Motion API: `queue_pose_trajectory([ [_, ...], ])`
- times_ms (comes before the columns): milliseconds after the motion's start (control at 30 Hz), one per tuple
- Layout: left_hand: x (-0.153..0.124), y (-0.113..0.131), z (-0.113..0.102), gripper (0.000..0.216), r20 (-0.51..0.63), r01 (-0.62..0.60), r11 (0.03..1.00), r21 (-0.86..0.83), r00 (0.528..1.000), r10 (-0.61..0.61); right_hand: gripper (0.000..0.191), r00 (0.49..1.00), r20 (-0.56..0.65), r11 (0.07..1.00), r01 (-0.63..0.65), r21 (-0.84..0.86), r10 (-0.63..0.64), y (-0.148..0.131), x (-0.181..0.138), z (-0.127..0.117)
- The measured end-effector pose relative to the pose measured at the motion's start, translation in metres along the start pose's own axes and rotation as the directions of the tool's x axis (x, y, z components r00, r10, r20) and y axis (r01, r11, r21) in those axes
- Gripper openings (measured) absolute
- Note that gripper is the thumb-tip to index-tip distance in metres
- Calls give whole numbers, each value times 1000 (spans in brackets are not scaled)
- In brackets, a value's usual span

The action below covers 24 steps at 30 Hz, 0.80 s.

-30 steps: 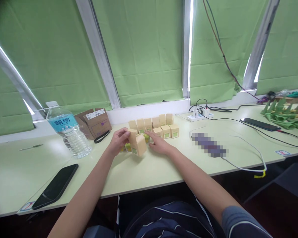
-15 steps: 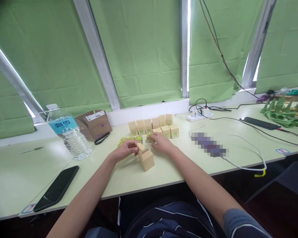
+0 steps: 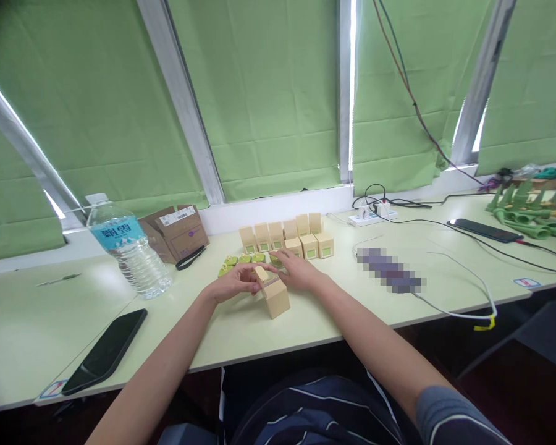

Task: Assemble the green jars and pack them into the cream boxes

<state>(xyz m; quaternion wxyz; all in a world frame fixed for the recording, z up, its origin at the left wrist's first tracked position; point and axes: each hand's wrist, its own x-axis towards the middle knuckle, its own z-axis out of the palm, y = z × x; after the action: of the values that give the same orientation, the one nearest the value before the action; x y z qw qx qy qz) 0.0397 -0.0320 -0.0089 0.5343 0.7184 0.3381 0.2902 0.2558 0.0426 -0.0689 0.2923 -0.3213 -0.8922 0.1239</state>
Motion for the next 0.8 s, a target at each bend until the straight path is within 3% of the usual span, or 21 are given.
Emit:
queue_pose_trajectory([
  [100, -1, 0, -1, 41, 31, 16, 1000, -17, 999, -16, 61, 999, -33, 998, 5, 58, -3, -2, 0, -6],
  [300, -2, -4, -3, 35, 78, 48, 998, -32, 996, -46, 35, 997, -60, 997, -45, 62, 49, 1, 0, -12],
  [567, 0, -6, 0, 50, 166, 107, 994, -28, 981, -101, 49, 992, 92, 993, -96, 63, 90, -3, -3, -5],
  [800, 1, -11, -2, 53, 71, 87, 991, -101, 994, -80, 44, 992, 50, 989, -122, 84, 118, -6, -4, -11],
])
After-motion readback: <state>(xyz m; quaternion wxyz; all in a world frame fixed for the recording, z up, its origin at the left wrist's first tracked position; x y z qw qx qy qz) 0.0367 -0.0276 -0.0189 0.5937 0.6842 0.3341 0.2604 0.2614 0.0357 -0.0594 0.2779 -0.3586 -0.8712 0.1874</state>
